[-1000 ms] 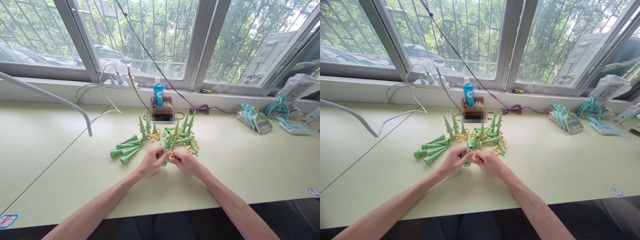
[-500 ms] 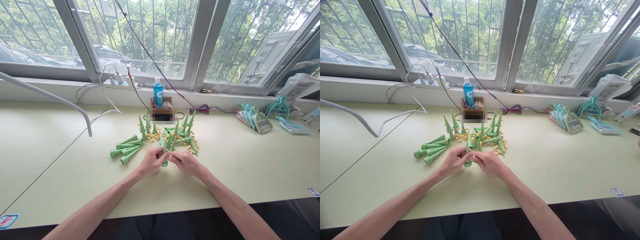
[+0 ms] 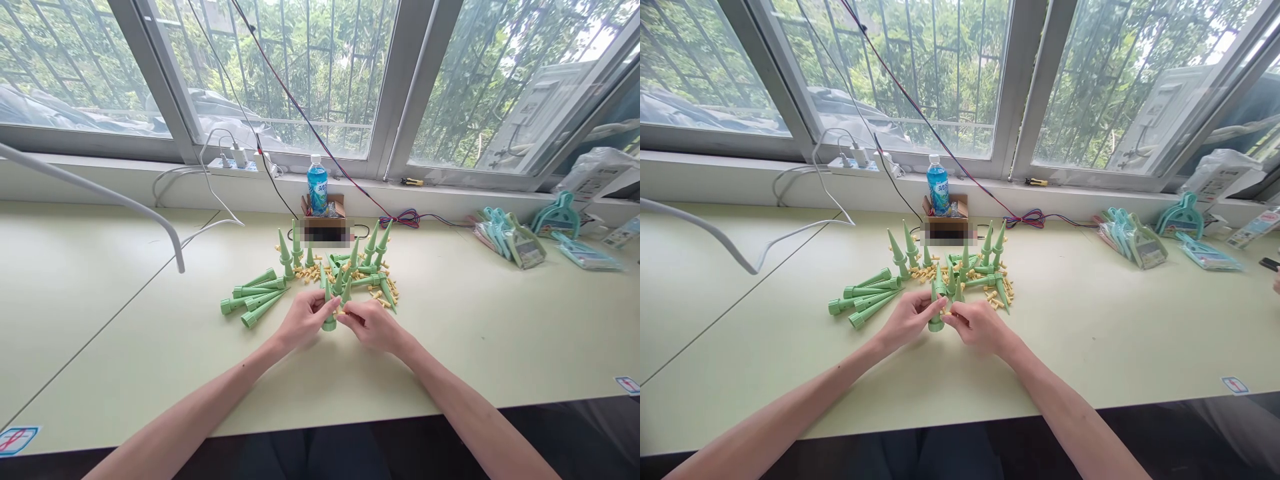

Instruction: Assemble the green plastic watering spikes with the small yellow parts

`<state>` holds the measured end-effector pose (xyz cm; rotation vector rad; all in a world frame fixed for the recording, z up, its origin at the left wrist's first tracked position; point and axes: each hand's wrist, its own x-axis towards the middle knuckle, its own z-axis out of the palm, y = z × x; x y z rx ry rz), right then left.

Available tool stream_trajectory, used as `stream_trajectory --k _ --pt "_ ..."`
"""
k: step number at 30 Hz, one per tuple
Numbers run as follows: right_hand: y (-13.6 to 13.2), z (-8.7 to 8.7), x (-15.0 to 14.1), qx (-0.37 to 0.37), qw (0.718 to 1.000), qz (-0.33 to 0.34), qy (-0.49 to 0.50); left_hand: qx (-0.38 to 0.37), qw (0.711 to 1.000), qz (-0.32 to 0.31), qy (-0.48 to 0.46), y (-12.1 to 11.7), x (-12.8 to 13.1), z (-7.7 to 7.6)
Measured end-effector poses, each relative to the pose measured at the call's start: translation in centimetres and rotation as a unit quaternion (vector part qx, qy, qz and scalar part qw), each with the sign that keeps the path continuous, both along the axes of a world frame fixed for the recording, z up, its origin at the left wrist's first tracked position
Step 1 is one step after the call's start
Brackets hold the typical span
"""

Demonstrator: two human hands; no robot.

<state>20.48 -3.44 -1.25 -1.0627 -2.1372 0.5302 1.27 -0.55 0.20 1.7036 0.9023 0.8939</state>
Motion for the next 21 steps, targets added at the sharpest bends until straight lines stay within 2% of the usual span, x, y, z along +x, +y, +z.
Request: stream_trajectory --k 21 --pt "0.11 -0.21 -0.03 0.016 1.0 0.008 -0.017 0.045 0.999 -0.026 0.01 0.01 -0.2 -0.16"
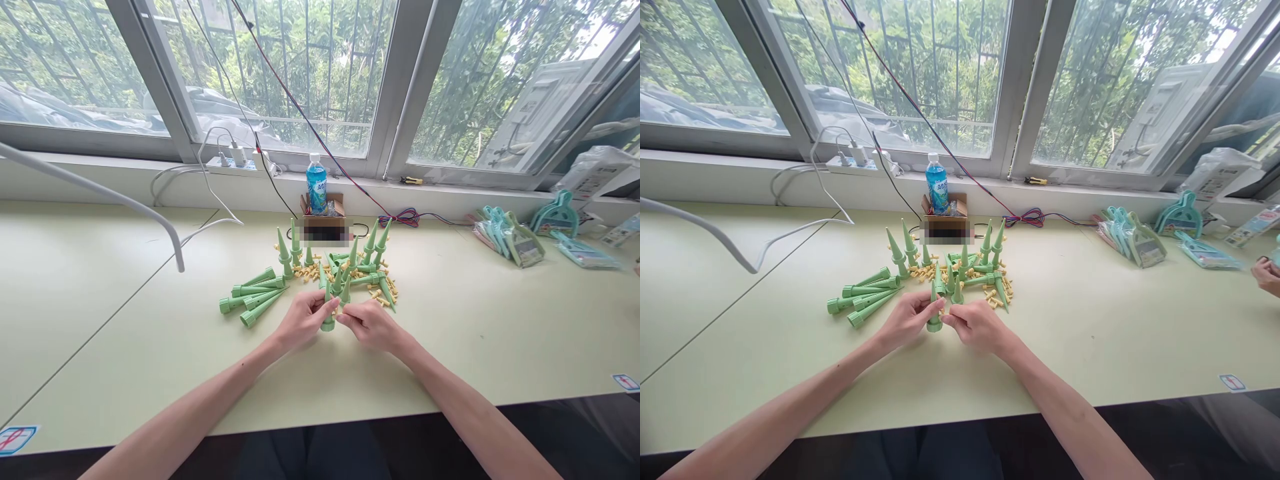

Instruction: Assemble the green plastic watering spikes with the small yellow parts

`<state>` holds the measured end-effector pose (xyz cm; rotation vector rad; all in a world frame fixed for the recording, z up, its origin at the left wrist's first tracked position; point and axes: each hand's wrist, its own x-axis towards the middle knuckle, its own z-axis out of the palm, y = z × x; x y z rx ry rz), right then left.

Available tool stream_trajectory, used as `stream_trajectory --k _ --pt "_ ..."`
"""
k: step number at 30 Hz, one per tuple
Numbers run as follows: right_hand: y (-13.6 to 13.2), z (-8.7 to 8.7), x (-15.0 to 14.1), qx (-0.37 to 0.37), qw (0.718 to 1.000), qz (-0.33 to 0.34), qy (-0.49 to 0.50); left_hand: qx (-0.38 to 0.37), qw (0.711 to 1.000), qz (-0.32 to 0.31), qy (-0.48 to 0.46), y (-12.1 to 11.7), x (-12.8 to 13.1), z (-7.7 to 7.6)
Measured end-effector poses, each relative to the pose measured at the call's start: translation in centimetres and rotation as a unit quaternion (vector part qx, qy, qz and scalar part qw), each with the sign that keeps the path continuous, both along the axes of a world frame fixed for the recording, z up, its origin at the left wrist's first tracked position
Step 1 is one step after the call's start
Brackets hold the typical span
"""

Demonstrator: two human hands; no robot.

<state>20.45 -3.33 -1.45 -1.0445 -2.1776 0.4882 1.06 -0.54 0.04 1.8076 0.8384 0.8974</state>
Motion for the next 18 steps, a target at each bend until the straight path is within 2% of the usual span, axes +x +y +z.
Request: stream_trajectory --k 18 --pt "-0.04 0.26 -0.03 -0.005 1.0 0.007 0.005 0.084 0.996 0.007 0.019 -0.1 -0.17 0.2"
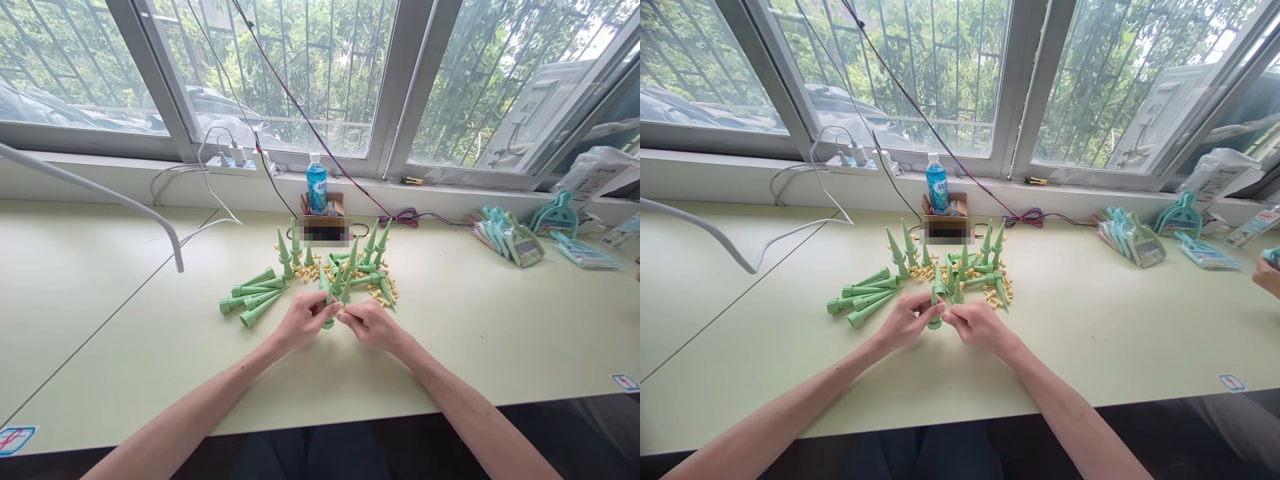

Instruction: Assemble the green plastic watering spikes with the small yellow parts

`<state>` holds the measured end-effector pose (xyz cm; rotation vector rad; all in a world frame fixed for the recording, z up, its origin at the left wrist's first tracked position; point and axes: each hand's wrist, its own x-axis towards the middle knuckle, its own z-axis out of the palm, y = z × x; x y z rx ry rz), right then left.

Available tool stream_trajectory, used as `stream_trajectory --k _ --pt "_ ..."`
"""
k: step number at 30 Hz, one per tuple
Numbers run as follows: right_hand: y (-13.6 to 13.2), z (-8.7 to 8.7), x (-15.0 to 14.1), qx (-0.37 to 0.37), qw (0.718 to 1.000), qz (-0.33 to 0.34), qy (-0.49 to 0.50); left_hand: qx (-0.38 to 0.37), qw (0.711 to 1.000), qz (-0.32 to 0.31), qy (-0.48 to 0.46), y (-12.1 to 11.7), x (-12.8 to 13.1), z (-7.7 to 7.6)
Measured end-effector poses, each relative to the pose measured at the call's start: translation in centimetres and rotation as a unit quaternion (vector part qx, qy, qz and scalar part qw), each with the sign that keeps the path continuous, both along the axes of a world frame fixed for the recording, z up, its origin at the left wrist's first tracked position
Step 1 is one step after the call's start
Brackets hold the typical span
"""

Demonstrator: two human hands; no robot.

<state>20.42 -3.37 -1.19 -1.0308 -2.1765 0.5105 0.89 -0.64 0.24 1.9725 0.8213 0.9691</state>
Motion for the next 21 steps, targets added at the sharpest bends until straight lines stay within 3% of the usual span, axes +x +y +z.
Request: stream_trajectory --k 12,21 --pt "0.04 0.09 0.1 -0.012 1.0 -0.007 -0.003 0.013 1.0 0.004 -0.001 -0.08 0.1 0.26" --pt "-0.22 0.01 -0.11 -0.009 0.999 -0.021 0.038 -0.068 0.997 -0.002 -0.022 0.17 0.0 -0.5"
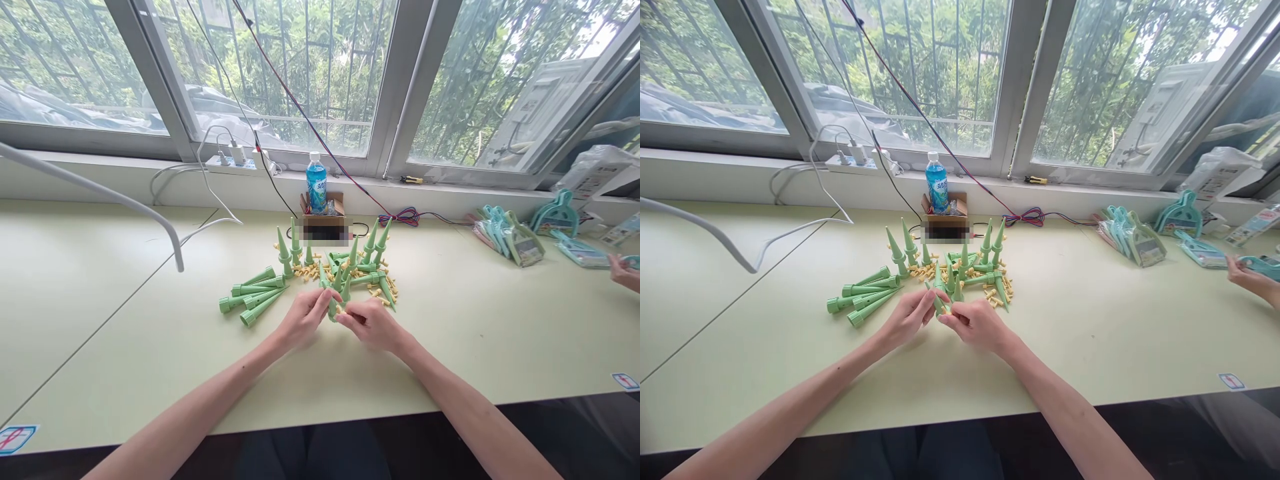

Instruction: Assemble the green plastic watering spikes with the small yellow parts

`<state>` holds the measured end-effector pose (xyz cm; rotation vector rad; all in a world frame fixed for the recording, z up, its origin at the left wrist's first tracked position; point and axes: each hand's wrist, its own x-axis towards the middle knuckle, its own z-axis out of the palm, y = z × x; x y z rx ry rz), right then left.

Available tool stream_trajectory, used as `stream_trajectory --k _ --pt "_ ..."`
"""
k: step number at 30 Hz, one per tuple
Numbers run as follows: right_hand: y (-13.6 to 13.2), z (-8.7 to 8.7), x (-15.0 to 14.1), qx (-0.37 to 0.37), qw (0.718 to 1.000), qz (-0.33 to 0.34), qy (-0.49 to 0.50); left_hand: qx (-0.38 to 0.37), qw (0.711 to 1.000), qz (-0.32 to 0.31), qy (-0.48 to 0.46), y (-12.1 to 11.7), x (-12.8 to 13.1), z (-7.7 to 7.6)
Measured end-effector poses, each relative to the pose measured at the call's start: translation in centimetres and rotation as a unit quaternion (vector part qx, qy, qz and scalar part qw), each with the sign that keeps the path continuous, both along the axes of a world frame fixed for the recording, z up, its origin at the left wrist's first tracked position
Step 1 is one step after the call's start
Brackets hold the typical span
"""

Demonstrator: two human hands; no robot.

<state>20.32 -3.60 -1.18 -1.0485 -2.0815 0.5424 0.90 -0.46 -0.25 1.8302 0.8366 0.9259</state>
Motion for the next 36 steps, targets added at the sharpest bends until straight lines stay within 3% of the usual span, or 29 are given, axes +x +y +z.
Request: stream_trajectory --k 5,14,36 --pt "-0.1 -0.3 -0.1 -0.001 1.0 0.016 0.002 -0.044 0.999 -0.013 0.001 -0.1 0.2 -0.3" --pt "-0.2 -0.5 -0.2 -0.013 1.0 0.019 0.009 -0.06 0.998 -0.017 0.005 -0.3 0.3 0.1" --pt "-0.9 -0.5 -1.5 0.019 0.998 0.036 -0.055 0.026 0.998 -0.019 0.059 -0.4 0.5 -0.3"
